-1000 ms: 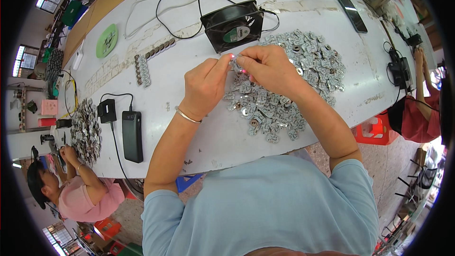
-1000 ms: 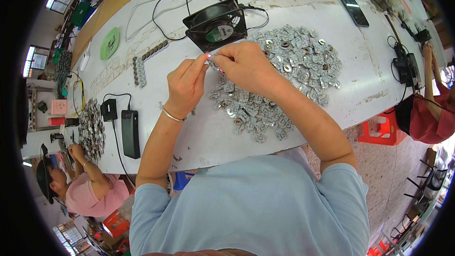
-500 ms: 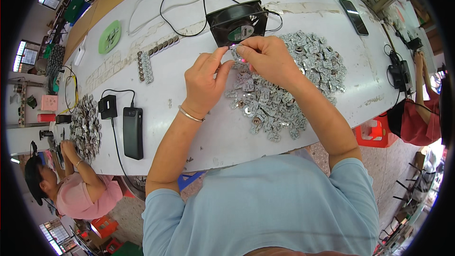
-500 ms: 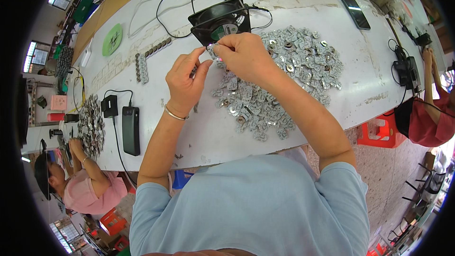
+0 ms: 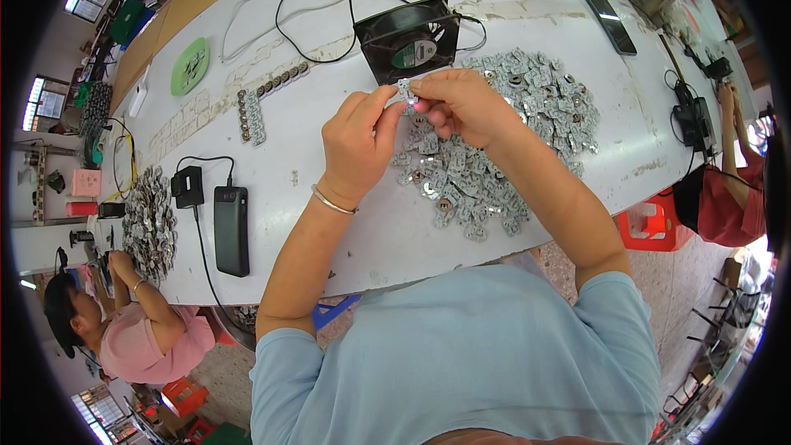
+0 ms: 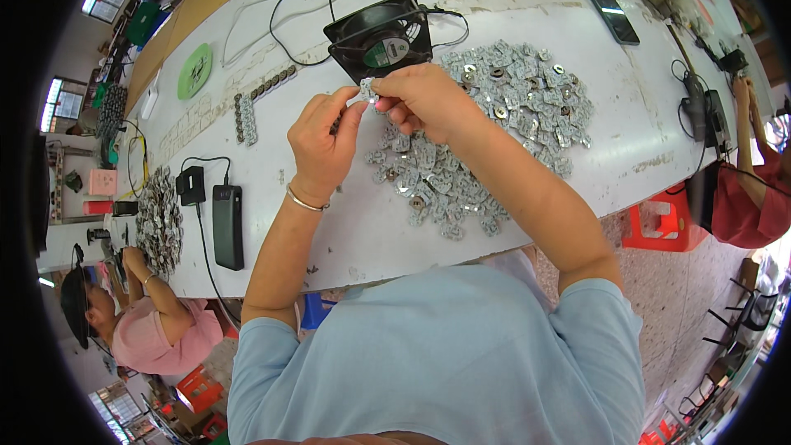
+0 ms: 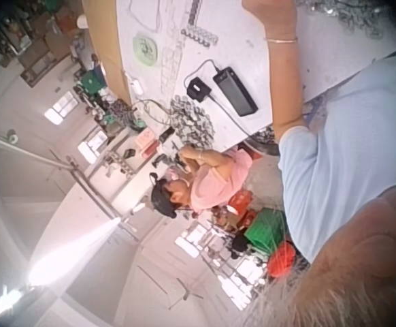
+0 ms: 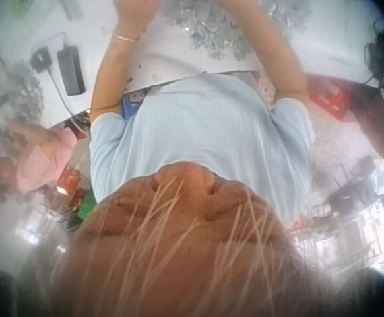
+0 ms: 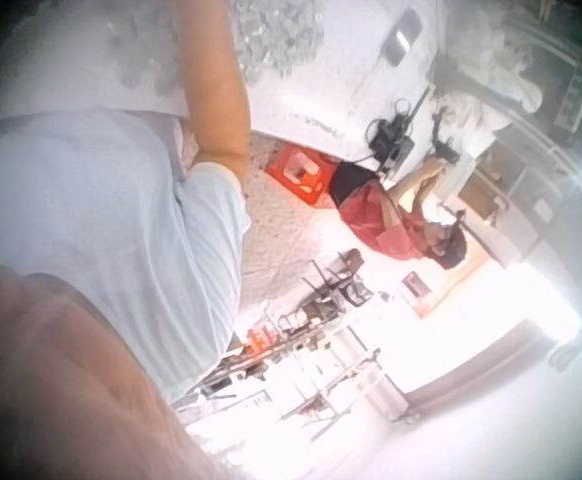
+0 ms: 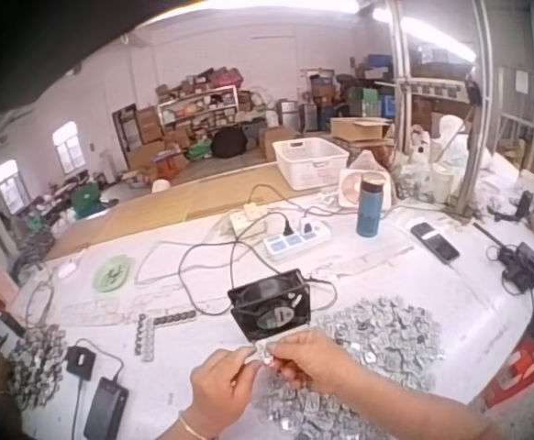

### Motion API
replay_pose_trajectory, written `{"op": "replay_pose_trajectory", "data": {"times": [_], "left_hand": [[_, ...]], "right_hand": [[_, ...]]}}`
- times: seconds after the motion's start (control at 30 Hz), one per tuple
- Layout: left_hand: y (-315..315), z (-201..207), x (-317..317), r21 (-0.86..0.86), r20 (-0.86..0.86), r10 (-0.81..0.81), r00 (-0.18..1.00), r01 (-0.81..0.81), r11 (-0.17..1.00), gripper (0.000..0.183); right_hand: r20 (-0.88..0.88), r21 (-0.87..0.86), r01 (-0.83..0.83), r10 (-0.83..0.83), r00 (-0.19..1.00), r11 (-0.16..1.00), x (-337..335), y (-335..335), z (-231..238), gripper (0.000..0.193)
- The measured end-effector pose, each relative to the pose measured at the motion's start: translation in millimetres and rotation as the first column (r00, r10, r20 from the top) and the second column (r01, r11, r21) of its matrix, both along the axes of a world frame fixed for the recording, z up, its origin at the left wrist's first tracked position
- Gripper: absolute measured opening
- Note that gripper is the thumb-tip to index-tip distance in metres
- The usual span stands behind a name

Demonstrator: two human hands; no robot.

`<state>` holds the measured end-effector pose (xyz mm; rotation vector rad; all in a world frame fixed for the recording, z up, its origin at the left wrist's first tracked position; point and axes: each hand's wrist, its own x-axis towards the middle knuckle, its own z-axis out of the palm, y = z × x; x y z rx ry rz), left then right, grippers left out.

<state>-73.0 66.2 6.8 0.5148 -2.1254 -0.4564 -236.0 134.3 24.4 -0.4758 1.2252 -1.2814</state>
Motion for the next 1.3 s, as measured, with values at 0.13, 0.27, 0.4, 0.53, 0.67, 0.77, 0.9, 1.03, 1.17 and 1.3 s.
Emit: {"op": "replay_pose_trajectory", "data": {"times": [0.13, 0.27, 0.4, 0.53, 0.67, 0.77, 0.9, 1.03, 1.17, 1.3], "left_hand": [[2, 1, 2, 0.101, -0.009, -0.021, 1.000, 0.022, 0.995, 0.014], [5, 4, 3, 0.140, -0.016, -0.016, 1.000, 0.019, 0.990, 0.012], [5, 6, 5, 0.210, -0.010, -0.015, 1.000, 0.017, 0.978, 0.011], [7, 7, 6, 0.286, -0.025, 0.006, 1.000, 0.001, 0.958, 0.011], [9, 10, 9, 0.274, 0.009, 0.008, 1.000, -0.010, 0.962, 0.012], [12, 11, 16, 0.132, 0.025, 0.020, 0.999, -0.023, 0.991, 0.015], [22, 11, 24, -0.013, 0.026, -0.046, 0.999, 0.046, 0.999, 0.022], [25, 14, 23, -0.048, -0.031, -0.095, 0.995, 0.094, 0.994, 0.024], [24, 15, 22, -0.044, -0.043, -0.114, 0.992, 0.112, 0.993, 0.024], [23, 16, 22, -0.042, -0.042, -0.116, 0.992, 0.115, 0.993, 0.024]], "right_hand": [[0.137, 0.039, -0.044, 0.038, 0.990, 0.998, -1, 0, -5, 0.016], [0.173, 0.073, -0.074, 0.060, 0.983, 0.995, 1, 1, -10, 0.017], [0.205, 0.097, -0.072, 0.051, 0.977, 0.993, 3, 1, -9, 0.018], [0.234, 0.105, -0.086, 0.060, 0.970, 0.991, 3, 1, -11, 0.019], [0.128, 0.023, -0.072, 0.069, 0.989, 0.997, 8, 5, -14, 0.020], [-0.500, -0.337, -0.035, -0.148, 0.853, 0.941, 21, 17, -12, 0.015], [-0.782, -0.603, -0.257, -0.495, 0.379, 0.755, 27, 34, -3, 0.012], [-0.739, -0.669, -0.279, -0.577, 0.347, 0.689, 27, 37, -3, 0.012], [-0.735, -0.678, -0.329, -0.610, 0.295, 0.658, 26, 38, 1, 0.013], [-0.729, -0.684, -0.329, -0.621, 0.287, 0.651, 27, 37, 5, 0.013]]}}
